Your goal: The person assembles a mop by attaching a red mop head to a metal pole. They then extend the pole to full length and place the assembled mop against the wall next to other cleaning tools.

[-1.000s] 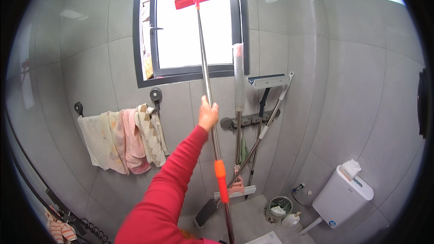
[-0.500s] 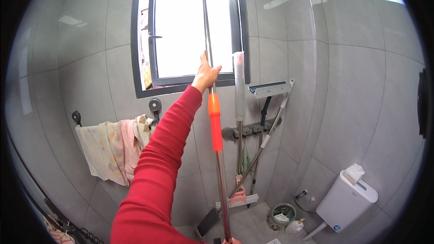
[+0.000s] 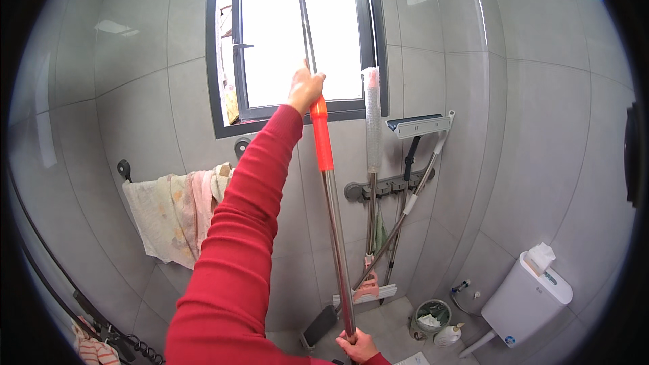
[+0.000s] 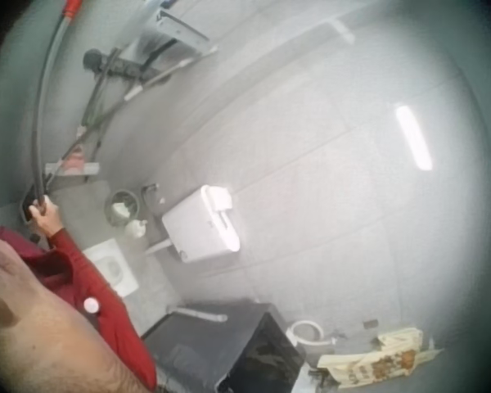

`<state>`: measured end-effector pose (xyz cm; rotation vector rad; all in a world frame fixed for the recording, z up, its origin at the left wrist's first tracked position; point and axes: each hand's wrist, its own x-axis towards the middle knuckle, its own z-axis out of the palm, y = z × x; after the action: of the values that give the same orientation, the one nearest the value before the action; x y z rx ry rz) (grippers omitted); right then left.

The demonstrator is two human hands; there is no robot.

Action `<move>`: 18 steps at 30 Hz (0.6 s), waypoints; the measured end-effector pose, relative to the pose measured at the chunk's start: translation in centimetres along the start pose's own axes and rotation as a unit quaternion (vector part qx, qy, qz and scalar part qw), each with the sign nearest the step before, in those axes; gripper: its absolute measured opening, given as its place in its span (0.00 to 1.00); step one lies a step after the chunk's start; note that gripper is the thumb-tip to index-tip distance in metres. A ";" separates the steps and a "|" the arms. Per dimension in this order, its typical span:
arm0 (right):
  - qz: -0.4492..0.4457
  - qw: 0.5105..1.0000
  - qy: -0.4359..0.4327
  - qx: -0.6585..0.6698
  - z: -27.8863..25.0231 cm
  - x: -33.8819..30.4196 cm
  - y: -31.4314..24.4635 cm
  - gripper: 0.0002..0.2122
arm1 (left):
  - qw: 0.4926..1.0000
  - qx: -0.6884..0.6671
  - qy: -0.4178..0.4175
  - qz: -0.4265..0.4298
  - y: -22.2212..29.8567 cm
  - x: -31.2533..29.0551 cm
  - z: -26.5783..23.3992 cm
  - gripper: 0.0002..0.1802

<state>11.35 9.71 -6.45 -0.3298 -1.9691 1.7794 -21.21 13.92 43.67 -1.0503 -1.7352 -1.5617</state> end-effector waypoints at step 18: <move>0.185 0.972 -0.128 -0.071 -2.7 -7.4 25.3 0.12 | 0.988 0.047 -0.108 -0.103 -8.1 -35.4 3.3 0.34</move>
<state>15.83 11.93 -32.52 -0.5717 -2.3466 1.9935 -9.15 10.92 9.43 -1.0540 -2.1004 -1.5160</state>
